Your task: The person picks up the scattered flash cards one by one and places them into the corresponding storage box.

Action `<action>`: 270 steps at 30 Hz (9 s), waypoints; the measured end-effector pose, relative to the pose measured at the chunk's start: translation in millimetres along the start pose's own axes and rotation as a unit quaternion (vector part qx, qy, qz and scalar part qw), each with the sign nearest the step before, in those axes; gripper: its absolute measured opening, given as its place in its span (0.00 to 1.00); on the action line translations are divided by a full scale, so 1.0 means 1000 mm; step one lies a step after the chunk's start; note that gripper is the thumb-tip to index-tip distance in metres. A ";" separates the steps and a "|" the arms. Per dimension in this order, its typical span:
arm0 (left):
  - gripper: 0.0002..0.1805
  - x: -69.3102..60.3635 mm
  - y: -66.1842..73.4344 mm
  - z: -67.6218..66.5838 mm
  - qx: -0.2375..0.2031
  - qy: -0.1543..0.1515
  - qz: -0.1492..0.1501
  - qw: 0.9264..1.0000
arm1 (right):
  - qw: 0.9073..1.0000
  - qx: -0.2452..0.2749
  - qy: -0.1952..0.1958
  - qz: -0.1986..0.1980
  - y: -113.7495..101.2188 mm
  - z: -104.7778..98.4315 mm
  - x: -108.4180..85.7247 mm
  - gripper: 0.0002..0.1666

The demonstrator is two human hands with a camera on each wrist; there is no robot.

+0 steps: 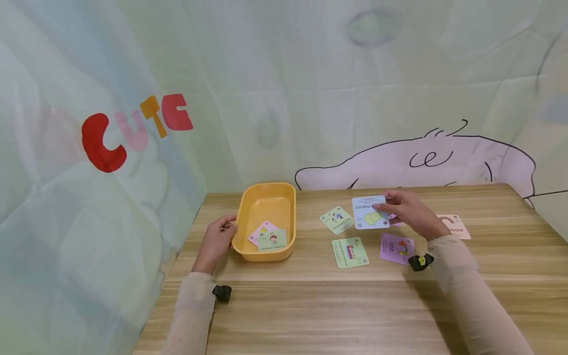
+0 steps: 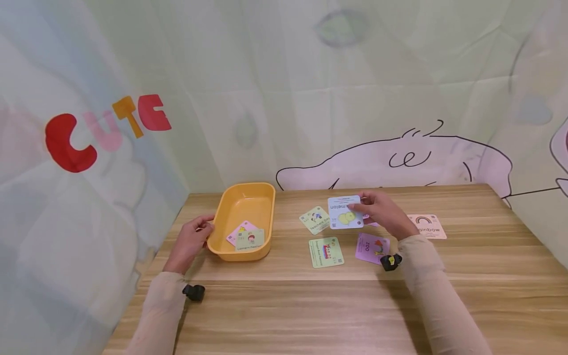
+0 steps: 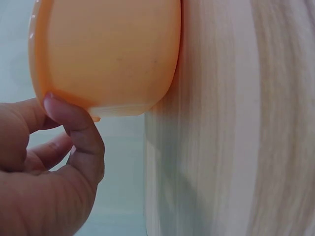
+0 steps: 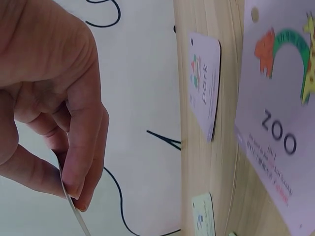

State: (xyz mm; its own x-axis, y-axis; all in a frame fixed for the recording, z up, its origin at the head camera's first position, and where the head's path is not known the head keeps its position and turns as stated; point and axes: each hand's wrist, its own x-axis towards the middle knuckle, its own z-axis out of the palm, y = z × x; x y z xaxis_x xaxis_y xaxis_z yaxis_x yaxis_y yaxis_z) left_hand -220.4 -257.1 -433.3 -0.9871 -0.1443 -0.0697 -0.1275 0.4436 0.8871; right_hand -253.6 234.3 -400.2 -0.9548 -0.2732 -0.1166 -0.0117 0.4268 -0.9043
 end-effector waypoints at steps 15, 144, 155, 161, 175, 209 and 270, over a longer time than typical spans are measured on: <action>0.21 0.002 -0.001 0.000 -0.011 -0.003 0.003 1.000 | 0.999 0.038 -0.017 -0.013 -0.008 0.021 0.014 0.19; 0.21 -0.003 -0.003 -0.003 -0.032 -0.010 0.030 0.999 | 0.991 0.100 -0.086 0.001 -0.084 0.177 0.080 0.13; 0.20 -0.004 -0.003 -0.002 -0.025 -0.004 0.031 0.999 | 0.993 0.080 -0.084 0.004 -0.090 0.187 0.083 0.14; 0.21 -0.003 -0.002 -0.002 -0.026 -0.003 0.033 0.999 | 0.994 0.070 -0.080 -0.007 -0.094 0.191 0.085 0.13; 0.20 -0.003 -0.002 -0.002 -0.022 -0.001 0.029 0.999 | 0.996 0.055 -0.064 -0.018 -0.095 0.205 0.089 0.10; 0.21 -0.004 -0.004 0.000 -0.013 0.005 0.005 1.000 | 0.997 0.053 -0.052 -0.014 -0.086 0.212 0.092 0.10; 0.20 -0.001 -0.002 0.001 -0.011 0.009 0.011 1.000 | 0.999 0.034 -0.019 -0.005 -0.086 0.211 0.091 0.19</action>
State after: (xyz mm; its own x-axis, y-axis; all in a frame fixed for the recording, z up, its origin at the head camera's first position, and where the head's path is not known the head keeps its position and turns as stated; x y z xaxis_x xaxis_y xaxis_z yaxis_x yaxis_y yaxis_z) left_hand -219.5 -256.5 -435.5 -0.9877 -0.1509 -0.0419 -0.1036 0.4282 0.8977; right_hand -277.4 -9.0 -419.7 -0.9430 -0.3094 -0.1223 0.0011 0.3646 -0.9312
